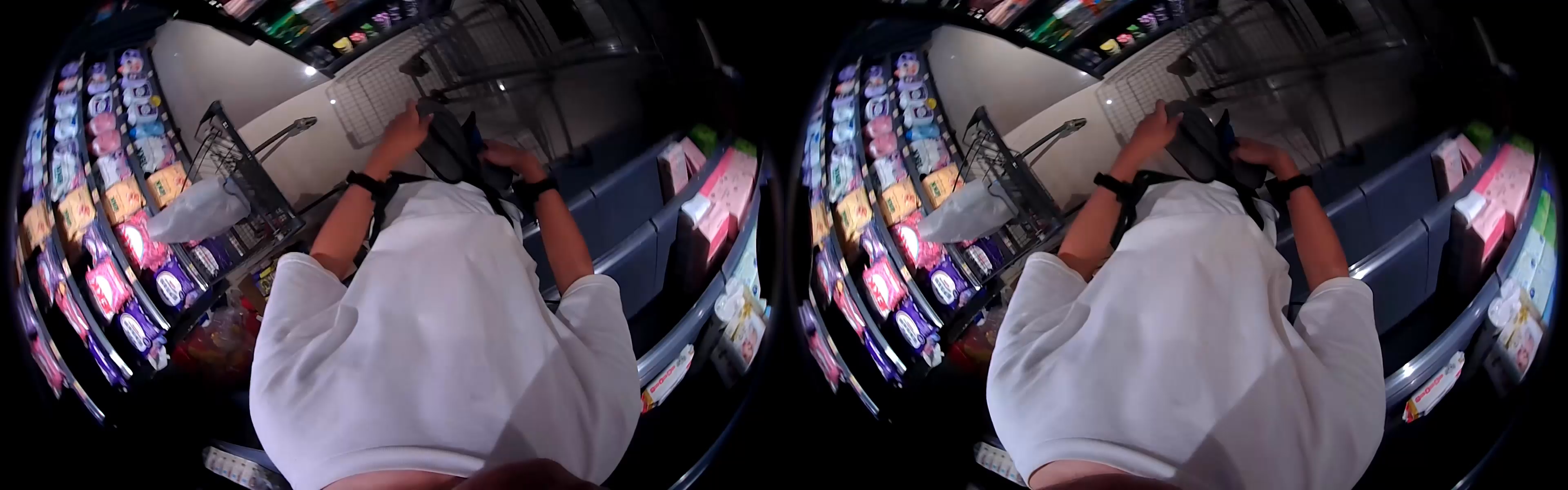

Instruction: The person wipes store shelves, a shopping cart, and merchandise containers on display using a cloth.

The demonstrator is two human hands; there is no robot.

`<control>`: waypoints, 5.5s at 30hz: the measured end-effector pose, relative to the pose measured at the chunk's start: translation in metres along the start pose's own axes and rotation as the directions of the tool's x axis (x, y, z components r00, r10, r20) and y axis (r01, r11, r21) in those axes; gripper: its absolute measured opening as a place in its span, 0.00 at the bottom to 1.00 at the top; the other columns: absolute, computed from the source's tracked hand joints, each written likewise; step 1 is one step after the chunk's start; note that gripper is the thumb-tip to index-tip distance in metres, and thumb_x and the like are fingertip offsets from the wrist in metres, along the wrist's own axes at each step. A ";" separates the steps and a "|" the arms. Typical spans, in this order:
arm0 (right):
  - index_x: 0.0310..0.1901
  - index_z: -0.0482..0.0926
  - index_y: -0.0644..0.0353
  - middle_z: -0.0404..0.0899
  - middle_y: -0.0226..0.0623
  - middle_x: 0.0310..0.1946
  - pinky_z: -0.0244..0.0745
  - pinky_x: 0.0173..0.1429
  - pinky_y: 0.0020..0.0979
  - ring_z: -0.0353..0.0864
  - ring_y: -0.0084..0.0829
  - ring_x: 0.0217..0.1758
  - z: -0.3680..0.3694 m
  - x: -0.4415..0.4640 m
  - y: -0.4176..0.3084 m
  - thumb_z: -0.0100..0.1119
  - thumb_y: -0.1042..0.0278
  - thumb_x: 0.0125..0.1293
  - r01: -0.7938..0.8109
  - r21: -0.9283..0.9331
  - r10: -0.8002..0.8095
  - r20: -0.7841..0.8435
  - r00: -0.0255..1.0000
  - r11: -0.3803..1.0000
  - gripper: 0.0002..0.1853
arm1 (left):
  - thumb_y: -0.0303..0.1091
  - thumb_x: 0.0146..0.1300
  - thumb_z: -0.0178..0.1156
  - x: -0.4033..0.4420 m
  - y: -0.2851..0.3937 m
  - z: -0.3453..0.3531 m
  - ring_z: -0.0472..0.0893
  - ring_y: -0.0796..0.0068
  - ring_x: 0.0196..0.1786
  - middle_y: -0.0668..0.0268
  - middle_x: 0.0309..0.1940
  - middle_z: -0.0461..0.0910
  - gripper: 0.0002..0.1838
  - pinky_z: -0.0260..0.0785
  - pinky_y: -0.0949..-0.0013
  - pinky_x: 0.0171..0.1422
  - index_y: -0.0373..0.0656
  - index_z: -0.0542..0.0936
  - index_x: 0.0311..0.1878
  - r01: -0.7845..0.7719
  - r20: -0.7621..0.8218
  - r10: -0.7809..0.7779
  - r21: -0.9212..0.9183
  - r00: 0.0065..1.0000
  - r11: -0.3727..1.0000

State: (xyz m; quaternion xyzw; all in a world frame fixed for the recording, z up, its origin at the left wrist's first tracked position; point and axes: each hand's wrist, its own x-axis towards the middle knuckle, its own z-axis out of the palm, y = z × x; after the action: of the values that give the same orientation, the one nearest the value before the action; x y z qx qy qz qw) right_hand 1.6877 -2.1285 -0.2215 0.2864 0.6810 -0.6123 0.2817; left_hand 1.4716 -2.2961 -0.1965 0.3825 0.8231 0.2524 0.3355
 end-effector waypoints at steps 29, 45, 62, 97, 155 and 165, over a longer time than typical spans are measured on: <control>0.43 0.80 0.72 0.83 0.37 0.33 0.72 0.42 0.36 0.81 0.33 0.35 -0.197 0.010 0.044 0.51 0.42 0.70 0.434 0.297 0.245 -0.954 0.172 0.851 0.31 | 0.41 0.58 0.63 0.263 0.168 0.139 0.70 0.48 0.64 0.50 0.58 0.73 0.32 0.54 0.40 0.70 0.39 0.69 0.65 -0.599 0.280 0.532 0.442 0.799 0.668; 0.40 0.76 0.70 0.78 0.61 0.37 0.70 0.50 0.50 0.75 0.61 0.45 -0.256 0.045 0.003 0.51 0.66 0.66 0.363 -0.151 -0.366 -0.664 0.652 0.919 0.13 | 0.31 0.54 0.64 0.294 0.156 0.084 0.77 0.44 0.57 0.39 0.53 0.77 0.41 0.71 0.56 0.58 0.35 0.58 0.71 0.063 0.592 0.137 -0.305 0.794 0.950; 0.28 0.81 0.65 0.81 0.54 0.26 0.77 0.39 0.50 0.82 0.55 0.33 -0.557 -0.096 0.098 0.52 0.70 0.55 -0.239 -0.340 -0.262 -0.915 0.306 0.910 0.09 | 0.36 0.68 0.44 0.409 0.489 0.244 0.77 0.39 0.43 0.41 0.39 0.78 0.19 0.68 0.52 0.47 0.35 0.72 0.56 -0.135 0.132 0.191 -0.349 0.973 0.927; 0.43 0.74 0.70 0.79 0.64 0.41 0.76 0.48 0.51 0.79 0.59 0.49 -0.737 0.002 0.042 0.68 0.68 0.52 -0.226 -0.324 -0.107 -0.755 0.646 0.919 0.20 | 0.21 0.61 0.57 0.583 0.504 0.183 0.46 0.39 0.77 0.42 0.73 0.49 0.30 0.56 0.45 0.75 0.40 0.63 0.67 -0.247 -0.403 0.156 -0.184 0.902 0.951; 0.29 0.74 0.59 0.75 0.41 0.24 0.68 0.40 0.44 0.77 0.43 0.32 -0.526 -0.057 -0.036 0.52 0.64 0.64 0.713 -0.686 -0.467 0.682 0.563 -0.143 0.09 | 0.47 0.59 0.58 0.261 0.401 0.125 0.80 0.48 0.48 0.46 0.43 0.81 0.22 0.72 0.51 0.53 0.37 0.80 0.47 -0.103 0.230 0.159 -0.237 0.960 0.966; 0.22 0.78 0.57 0.79 0.40 0.21 0.73 0.32 0.40 0.79 0.43 0.24 -0.518 -0.037 -0.072 0.52 0.62 0.63 0.714 -0.664 -0.524 0.698 0.488 -0.220 0.14 | 0.53 0.67 0.50 0.260 0.396 0.122 0.79 0.44 0.53 0.47 0.50 0.80 0.33 0.71 0.51 0.57 0.38 0.63 0.66 0.183 0.179 -0.137 -0.273 0.974 0.944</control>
State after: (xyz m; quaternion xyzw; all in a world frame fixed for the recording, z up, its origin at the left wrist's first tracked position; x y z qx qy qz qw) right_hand 1.6427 -1.6206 -0.0990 -0.3804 0.9102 -0.1343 0.0942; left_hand 1.6195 -1.8395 -0.1028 0.2802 0.7768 0.3103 0.4709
